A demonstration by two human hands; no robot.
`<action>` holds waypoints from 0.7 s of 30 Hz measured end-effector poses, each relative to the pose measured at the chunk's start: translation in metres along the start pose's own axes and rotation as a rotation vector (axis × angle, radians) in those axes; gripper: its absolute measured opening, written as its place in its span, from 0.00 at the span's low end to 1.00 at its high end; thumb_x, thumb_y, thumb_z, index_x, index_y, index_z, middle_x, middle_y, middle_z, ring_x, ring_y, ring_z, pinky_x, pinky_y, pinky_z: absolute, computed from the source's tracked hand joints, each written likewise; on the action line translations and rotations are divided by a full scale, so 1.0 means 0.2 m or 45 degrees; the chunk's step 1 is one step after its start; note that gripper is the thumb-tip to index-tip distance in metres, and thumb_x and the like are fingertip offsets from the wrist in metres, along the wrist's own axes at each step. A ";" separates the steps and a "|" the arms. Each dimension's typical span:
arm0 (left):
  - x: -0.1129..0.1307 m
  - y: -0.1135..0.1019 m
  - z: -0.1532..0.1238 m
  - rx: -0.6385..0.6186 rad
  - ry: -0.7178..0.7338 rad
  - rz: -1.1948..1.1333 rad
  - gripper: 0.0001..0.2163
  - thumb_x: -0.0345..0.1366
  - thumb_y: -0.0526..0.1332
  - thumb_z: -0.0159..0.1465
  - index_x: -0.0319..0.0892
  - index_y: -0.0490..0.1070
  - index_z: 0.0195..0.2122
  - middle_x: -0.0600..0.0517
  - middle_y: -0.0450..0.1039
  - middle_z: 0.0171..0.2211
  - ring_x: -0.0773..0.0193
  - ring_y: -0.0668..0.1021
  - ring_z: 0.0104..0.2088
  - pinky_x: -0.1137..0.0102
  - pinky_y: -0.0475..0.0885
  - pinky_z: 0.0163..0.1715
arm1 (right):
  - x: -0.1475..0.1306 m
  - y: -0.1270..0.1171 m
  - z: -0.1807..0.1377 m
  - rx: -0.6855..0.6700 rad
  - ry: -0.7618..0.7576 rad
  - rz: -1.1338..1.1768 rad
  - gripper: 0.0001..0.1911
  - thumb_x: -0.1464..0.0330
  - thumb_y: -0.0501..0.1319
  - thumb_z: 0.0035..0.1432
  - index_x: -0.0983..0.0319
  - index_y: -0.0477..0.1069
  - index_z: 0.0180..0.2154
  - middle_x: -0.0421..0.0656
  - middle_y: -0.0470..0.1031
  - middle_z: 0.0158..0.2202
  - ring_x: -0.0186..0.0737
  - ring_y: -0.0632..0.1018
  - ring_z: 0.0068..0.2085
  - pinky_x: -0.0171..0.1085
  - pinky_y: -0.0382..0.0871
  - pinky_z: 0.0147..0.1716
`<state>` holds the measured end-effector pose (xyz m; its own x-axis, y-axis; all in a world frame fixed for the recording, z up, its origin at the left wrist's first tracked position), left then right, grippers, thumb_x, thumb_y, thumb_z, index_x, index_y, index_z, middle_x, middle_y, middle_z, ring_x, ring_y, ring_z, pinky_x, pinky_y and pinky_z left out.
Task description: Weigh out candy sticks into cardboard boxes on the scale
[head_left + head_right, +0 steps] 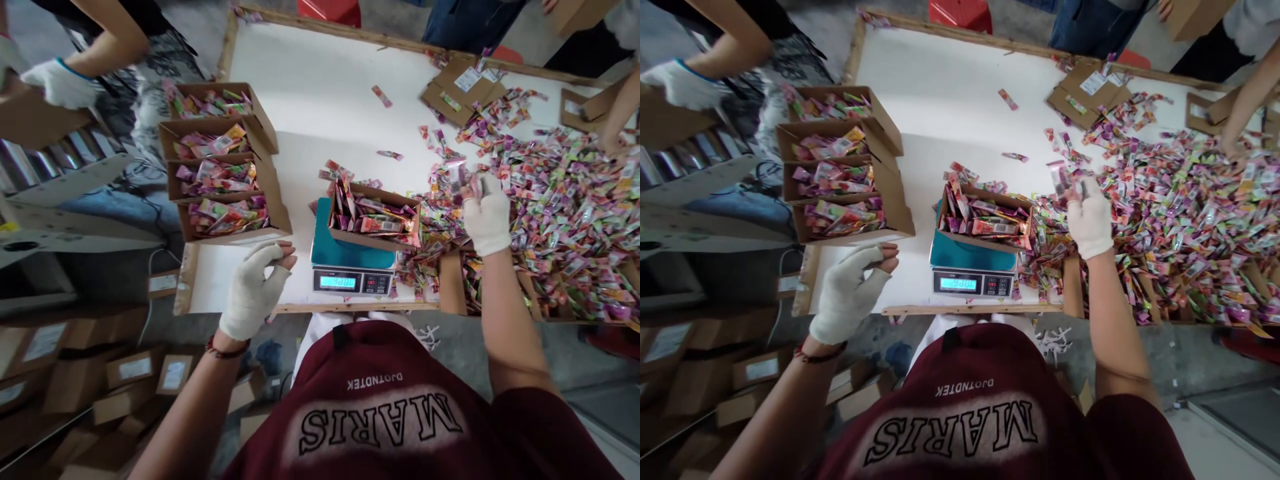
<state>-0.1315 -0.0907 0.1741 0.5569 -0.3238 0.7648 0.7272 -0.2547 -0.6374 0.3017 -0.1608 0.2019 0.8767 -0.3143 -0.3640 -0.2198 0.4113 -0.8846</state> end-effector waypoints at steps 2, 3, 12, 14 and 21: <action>-0.01 -0.02 -0.01 0.008 0.009 0.021 0.08 0.39 0.60 0.68 0.41 0.76 0.40 0.44 0.80 0.46 0.56 0.81 0.48 0.62 0.78 0.50 | 0.04 -0.03 -0.02 0.003 0.023 -0.094 0.20 0.61 0.60 0.65 0.63 0.69 0.55 0.56 0.75 0.52 0.56 0.76 0.53 0.54 0.70 0.56; -0.02 -0.02 0.00 0.013 0.015 0.033 0.08 0.39 0.60 0.68 0.42 0.76 0.40 0.45 0.80 0.46 0.56 0.81 0.48 0.62 0.78 0.50 | 0.03 -0.03 -0.03 -0.016 0.007 -0.098 0.22 0.61 0.61 0.64 0.64 0.69 0.56 0.57 0.75 0.53 0.56 0.76 0.53 0.54 0.70 0.56; 0.13 0.05 0.09 -0.006 0.185 0.058 0.08 0.39 0.60 0.69 0.42 0.76 0.39 0.44 0.80 0.46 0.55 0.81 0.50 0.60 0.76 0.55 | -0.56 0.29 -0.02 -0.712 -0.220 -0.277 0.14 0.65 0.54 0.71 0.61 0.78 0.46 0.53 0.82 0.45 0.51 0.82 0.46 0.43 0.72 0.46; 0.17 0.08 0.11 -0.028 0.203 0.055 0.09 0.40 0.60 0.69 0.42 0.77 0.40 0.44 0.80 0.47 0.55 0.81 0.50 0.60 0.76 0.56 | -0.62 0.38 0.01 -0.847 -0.158 -0.416 0.14 0.67 0.55 0.70 0.63 0.78 0.48 0.57 0.82 0.45 0.54 0.83 0.45 0.43 0.72 0.43; 0.23 0.14 0.12 -0.054 0.218 -0.002 0.09 0.40 0.59 0.69 0.42 0.77 0.40 0.44 0.80 0.48 0.56 0.81 0.49 0.60 0.76 0.55 | -0.54 0.32 -0.01 -0.751 -0.183 -0.374 0.13 0.68 0.54 0.69 0.63 0.76 0.47 0.55 0.82 0.43 0.52 0.82 0.44 0.40 0.69 0.41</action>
<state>-0.0772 -0.0912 0.1935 0.4769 -0.4728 0.7409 0.7084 -0.2923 -0.6425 0.1914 -0.1027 0.1840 0.9751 -0.2078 -0.0773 -0.1242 -0.2230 -0.9669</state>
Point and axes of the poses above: each hand's wrist, its own z-axis towards the middle knuckle, its own y-axis out of the palm, x = y × z, the point moved 1 cm from there along z, towards the middle knuckle
